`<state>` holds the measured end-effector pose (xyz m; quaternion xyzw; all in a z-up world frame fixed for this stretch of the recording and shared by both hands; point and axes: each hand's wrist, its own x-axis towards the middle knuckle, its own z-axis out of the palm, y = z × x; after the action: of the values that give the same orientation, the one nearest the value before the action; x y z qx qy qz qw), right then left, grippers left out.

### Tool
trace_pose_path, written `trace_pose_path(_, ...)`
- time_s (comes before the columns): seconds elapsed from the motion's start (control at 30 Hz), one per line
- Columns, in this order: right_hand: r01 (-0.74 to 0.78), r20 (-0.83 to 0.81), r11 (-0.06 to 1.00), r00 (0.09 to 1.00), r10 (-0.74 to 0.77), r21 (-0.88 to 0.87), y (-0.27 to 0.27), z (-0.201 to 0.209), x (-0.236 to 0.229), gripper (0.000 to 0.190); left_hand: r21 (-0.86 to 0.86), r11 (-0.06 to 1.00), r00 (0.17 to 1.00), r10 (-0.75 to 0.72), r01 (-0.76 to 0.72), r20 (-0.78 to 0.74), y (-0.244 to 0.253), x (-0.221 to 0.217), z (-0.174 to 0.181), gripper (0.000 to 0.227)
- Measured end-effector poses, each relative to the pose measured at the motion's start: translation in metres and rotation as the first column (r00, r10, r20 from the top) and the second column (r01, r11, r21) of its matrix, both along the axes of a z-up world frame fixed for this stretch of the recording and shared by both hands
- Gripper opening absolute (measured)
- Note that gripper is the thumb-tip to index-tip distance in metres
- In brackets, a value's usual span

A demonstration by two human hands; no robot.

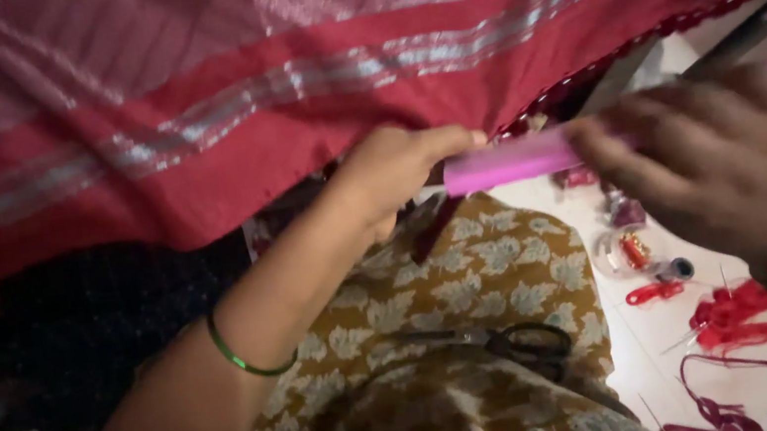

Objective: Using scissors, a comb, and ribbon to create decorative fabric attachments or tassels on a red cloth.

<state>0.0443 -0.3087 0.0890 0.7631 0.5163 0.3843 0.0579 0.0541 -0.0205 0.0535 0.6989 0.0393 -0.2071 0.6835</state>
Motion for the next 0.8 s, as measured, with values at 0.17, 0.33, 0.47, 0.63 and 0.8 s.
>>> trace_pose_path(0.17, -0.017, 0.226, 0.976, 0.972, 0.068, -0.219, -0.010, -0.010, 0.003, 0.043, -0.176, 0.983, 0.991, 0.069, -0.048, 0.116, -0.002, 0.005, -0.015, 0.027)
trace_pose_path(0.33, -0.030, 0.241, 0.999, 0.970, 0.021, 0.036, -0.003, -0.017, 0.006, 0.047, -0.180, 0.983, 0.995, 0.059, -0.045, 0.076, -0.005, 0.002, -0.019, 0.028)
trace_pose_path(0.47, -0.012, 0.154, 0.995, 0.988, 0.027, -0.098, -0.011, -0.034, 0.015, 0.048, -0.280, 0.959, 0.998, 0.052, -0.042, 0.029, -0.004, -0.001, -0.013, 0.026)
trace_pose_path(0.63, -0.064, 0.261, 0.996, 0.964, 0.045, 0.064, 0.003, -0.025, 0.013, 0.041, -0.163, 0.981, 0.986, 0.127, -0.108, 0.111, -0.008, -0.003, -0.008, 0.025)
trace_pose_path(0.8, -0.023, 0.187, 0.999, 0.982, 0.016, 0.035, 0.001, -0.039, 0.015, 0.043, -0.275, 0.956, 0.992, 0.119, -0.101, 0.050, -0.006, 0.001, -0.016, 0.025)
